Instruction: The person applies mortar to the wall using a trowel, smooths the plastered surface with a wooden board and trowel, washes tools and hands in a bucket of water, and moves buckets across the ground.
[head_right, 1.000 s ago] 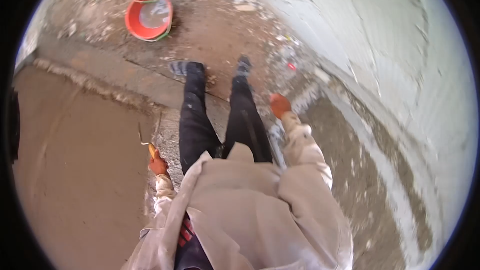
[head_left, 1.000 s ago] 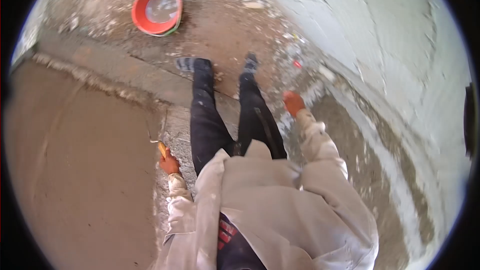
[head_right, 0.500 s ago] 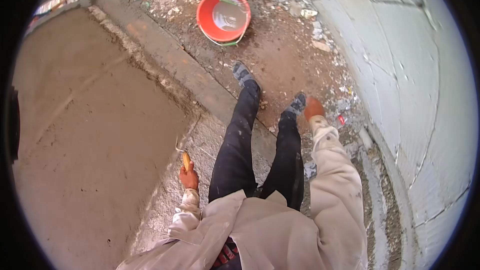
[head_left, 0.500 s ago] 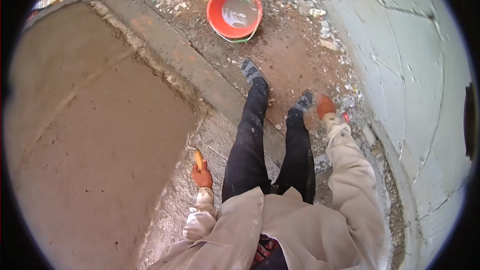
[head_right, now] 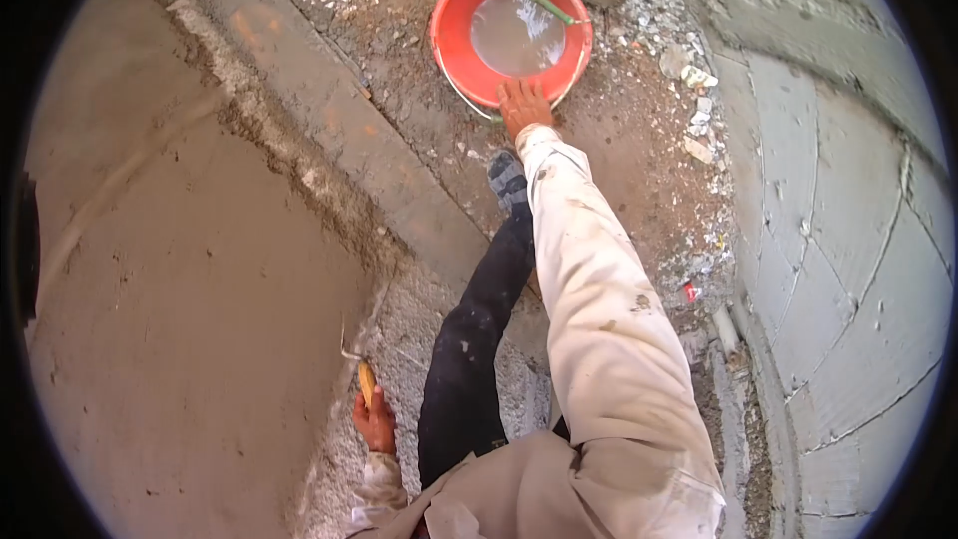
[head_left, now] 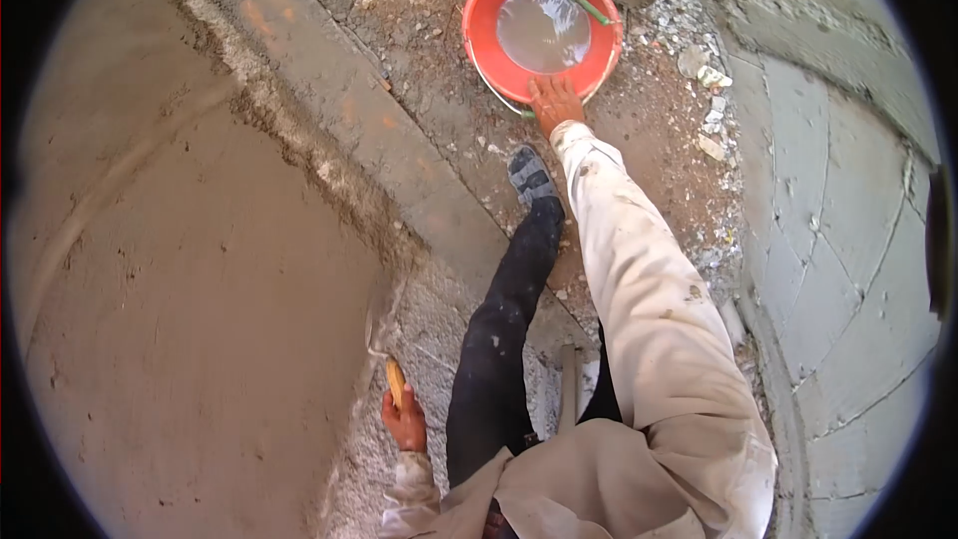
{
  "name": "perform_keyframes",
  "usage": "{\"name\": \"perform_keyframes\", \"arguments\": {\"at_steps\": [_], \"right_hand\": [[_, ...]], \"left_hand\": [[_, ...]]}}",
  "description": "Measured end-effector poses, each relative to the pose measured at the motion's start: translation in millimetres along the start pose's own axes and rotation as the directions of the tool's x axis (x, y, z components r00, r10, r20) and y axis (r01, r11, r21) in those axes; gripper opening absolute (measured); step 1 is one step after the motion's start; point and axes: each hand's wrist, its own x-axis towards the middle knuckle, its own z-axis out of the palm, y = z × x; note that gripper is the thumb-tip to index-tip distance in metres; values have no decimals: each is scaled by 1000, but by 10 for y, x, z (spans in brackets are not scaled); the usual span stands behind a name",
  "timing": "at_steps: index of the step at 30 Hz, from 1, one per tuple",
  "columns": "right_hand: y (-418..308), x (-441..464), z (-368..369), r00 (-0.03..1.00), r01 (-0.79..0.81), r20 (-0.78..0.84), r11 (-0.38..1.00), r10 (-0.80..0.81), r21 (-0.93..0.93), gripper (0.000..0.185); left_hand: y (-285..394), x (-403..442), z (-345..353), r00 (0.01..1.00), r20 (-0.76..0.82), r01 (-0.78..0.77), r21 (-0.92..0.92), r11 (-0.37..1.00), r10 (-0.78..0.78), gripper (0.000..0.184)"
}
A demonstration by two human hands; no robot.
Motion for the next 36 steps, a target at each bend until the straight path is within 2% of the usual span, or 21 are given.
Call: {"name": "perform_keyframes", "arguments": {"at_steps": [2, 3, 9, 12, 16, 18, 19, 21, 22, 23, 24, 25, 26, 28, 30, 31, 34, 36], "right_hand": [[-75, 142, 233, 952, -72, 303, 996, 52, 55, 22], [-107, 104, 308, 981, -17, 191, 1000, 21, -23, 19], [-68, -219, -345, 995, 68, 64, 980, -81, 185, 21], [-154, -351, -891, 999, -33, 36, 961, 24, 274, 24], [-67, -487, -1450, 949, -278, 231, 915, 215, 293, 26], [239, -472, -1220, 922, -356, 280, 867, 266, 348, 25], [495, -507, -840, 960, -264, 199, 870, 195, 417, 24], [861, -783, -700, 962, -206, 256, 872, 97, 444, 23], [974, -955, -679, 958, -178, 285, 869, 45, 461, 23], [994, -1212, -761, 875, -351, 467, 833, 129, 429, 23], [1029, -1481, -810, 892, -319, 439, 843, 112, 434, 22], [1038, -1790, -884, 880, -352, 455, 829, 135, 434, 22], [1053, -2027, -1007, 773, -438, 617, 827, 146, 352, 25], [1160, -2847, -531, 857, -410, 492, 784, 156, 465, 30], [1203, -3457, -1039, 660, -639, 724, 656, 200, 402, 36], [1270, -3930, -709, 684, -659, 684, 616, 253, 431, 42], [1391, -4913, -1195, 472, -795, 832, 549, 291, 259, 48], [1441, -5625, -1306, 468, -793, 763, 594, 446, 139, 54]], "left_hand": [[-34, 133, -3, 1000, -2, 0, -43, 999, 0, 19], [-50, 173, -23, 1000, 5, -5, -64, 998, 5, 19], [-49, 43, -247, 999, 45, 3, -98, 995, 1, 22], [-141, 15, -342, 997, 56, -48, -102, 994, 54, 25], [-39, -247, -483, 995, 57, -74, -79, 994, 79, 25], [-53, -330, -559, 993, 38, -108, -75, 991, 111, 25], [-104, -332, -605, 988, 42, -147, -51, 988, 149, 26], [-185, -371, -624, 976, 51, -208, -32, 978, 209, 27], [-221, -386, -628, 970, 54, -236, -21, 972, 237, 28], [-256, -395, -626, 969, 60, -239, -6, 971, 239, 29], [-301, -411, -620, 969, 63, -239, 10, 971, 238, 29], [-359, -451, -613, 970, 64, -238, 26, 971, 236, 30], [-407, -487, -606, 969, 73, -241, 40, 970, 237, 30], [-479, -534, -598, 964, 104, -253, 77, 964, 244, 30], [-628, -516, -619, 939, 147, -330, 112, 937, 313, 28], [-677, -528, -641, 931, 149, -353, 124, 927, 334, 29], [-760, -609, -739, 892, 171, -445, 178, 878, 418, 30], [-762, -681, -783, 862, 164, -506, 195, 840, 481, 30]]}}
